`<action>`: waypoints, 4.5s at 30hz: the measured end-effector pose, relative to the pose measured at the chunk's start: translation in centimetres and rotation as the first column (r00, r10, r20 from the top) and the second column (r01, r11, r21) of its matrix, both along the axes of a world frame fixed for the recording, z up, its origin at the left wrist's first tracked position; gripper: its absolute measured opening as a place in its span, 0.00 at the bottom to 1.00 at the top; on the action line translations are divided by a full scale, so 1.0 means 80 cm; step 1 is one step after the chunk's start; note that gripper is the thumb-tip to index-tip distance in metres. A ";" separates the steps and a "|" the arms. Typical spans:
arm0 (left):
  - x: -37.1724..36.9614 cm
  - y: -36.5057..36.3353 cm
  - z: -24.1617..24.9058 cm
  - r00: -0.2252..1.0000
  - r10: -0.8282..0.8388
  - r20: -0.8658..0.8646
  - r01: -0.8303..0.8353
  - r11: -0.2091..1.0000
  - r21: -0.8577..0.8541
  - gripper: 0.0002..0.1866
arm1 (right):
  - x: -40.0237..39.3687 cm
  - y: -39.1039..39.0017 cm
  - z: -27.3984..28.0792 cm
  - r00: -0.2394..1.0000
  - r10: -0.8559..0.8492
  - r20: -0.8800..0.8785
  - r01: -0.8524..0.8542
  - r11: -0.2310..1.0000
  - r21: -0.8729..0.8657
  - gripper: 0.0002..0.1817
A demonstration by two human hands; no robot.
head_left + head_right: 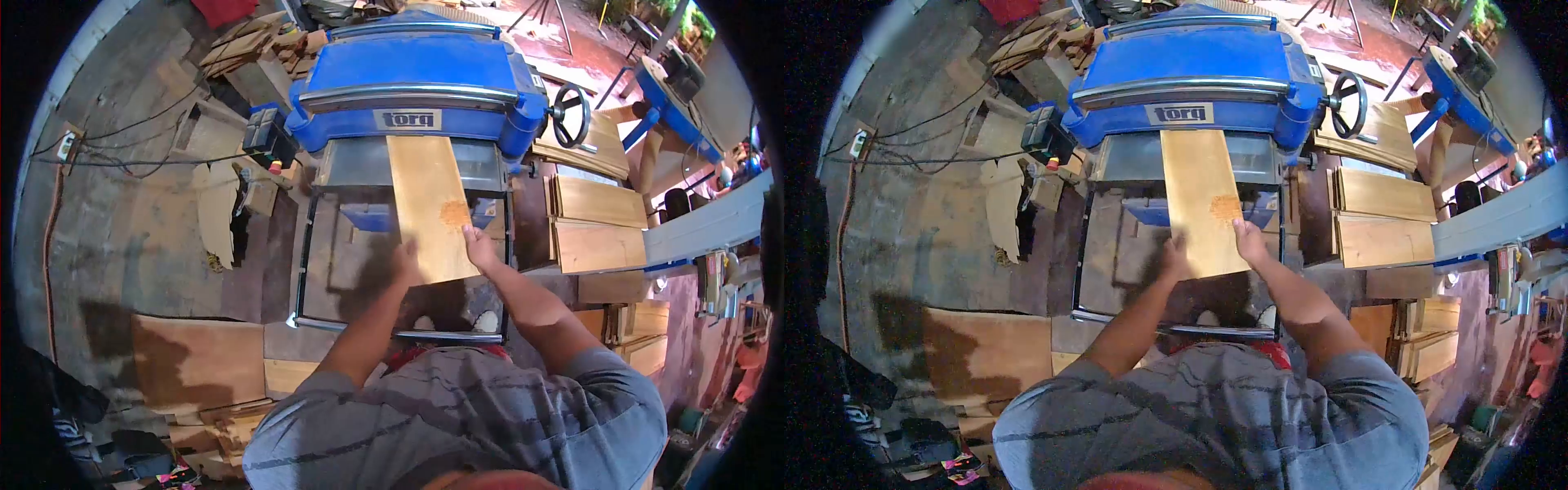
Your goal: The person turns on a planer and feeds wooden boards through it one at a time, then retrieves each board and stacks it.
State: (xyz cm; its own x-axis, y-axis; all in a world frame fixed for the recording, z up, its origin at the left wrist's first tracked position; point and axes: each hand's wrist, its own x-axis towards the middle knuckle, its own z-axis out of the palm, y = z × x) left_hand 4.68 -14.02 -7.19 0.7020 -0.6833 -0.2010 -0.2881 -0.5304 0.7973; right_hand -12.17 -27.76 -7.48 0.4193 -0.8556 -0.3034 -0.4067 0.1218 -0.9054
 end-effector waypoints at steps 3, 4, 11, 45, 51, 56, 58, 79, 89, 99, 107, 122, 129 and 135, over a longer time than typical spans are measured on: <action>-0.007 -0.004 0.082 0.998 0.027 -0.062 -0.027 1.000 -0.003 0.31 | 0.009 -0.003 -0.012 0.996 0.012 0.085 -0.015 0.999 0.031 0.24; -0.004 -0.005 0.064 0.998 0.025 -0.058 -0.025 1.000 0.007 0.31 | 0.002 0.006 -0.016 0.996 0.009 0.089 -0.012 0.999 0.041 0.24; 0.044 -0.030 0.002 0.996 0.014 0.084 -0.028 0.986 0.167 0.35 | 0.015 0.019 0.013 1.000 -0.013 0.024 0.011 0.997 0.075 0.26; -0.003 -0.151 0.044 0.609 -0.156 0.777 0.448 0.877 -0.175 0.19 | -0.128 0.049 0.076 0.779 0.496 -0.385 -0.626 0.652 -0.427 0.14; 0.005 -0.170 0.047 0.620 -0.161 0.768 0.445 0.878 -0.176 0.15 | -0.128 0.052 0.071 0.796 0.462 -0.392 -0.605 0.634 -0.481 0.13; 0.011 -0.184 0.052 0.620 -0.170 0.766 0.455 0.873 -0.174 0.14 | -0.128 0.054 0.070 0.818 0.438 -0.374 -0.575 0.651 -0.496 0.13; 0.015 -0.190 0.052 0.624 -0.176 0.761 0.461 0.869 -0.177 0.14 | -0.127 0.055 0.068 0.819 0.433 -0.377 -0.574 0.649 -0.500 0.13; 0.052 -0.250 0.049 0.621 -0.267 0.737 0.530 0.836 -0.144 0.12 | -0.126 0.056 0.067 0.828 0.372 -0.420 -0.556 0.639 -0.532 0.14; 0.068 -0.291 0.034 0.645 -0.271 0.715 0.535 0.828 -0.168 0.11 | -0.132 0.051 0.043 0.787 0.447 -0.425 -0.604 0.698 -0.384 0.12; -0.234 -0.243 0.045 0.464 -0.714 0.525 0.864 0.495 -0.090 0.09 | -0.245 -0.025 0.010 0.960 -0.079 0.268 0.089 0.996 -0.023 0.17; -0.262 -0.248 0.055 0.332 -0.762 0.556 0.784 0.550 0.286 0.11 | -0.503 -0.154 -0.292 0.484 -0.791 -0.373 0.849 0.529 -0.019 0.20; -0.260 -0.253 0.048 0.258 -0.792 0.554 0.750 0.525 0.402 0.13 | -0.496 -0.151 -0.170 0.378 -0.922 0.081 0.780 0.364 0.509 0.24; -0.263 -0.247 0.054 0.322 -0.781 0.536 0.742 0.560 0.369 0.15 | -0.530 0.006 -0.077 0.572 -0.746 0.340 0.614 0.665 0.425 0.19; -0.252 -0.242 0.051 0.496 -0.771 0.399 0.807 0.579 0.117 0.23 | -0.478 0.100 0.068 0.734 -0.652 0.193 0.638 0.758 0.136 0.18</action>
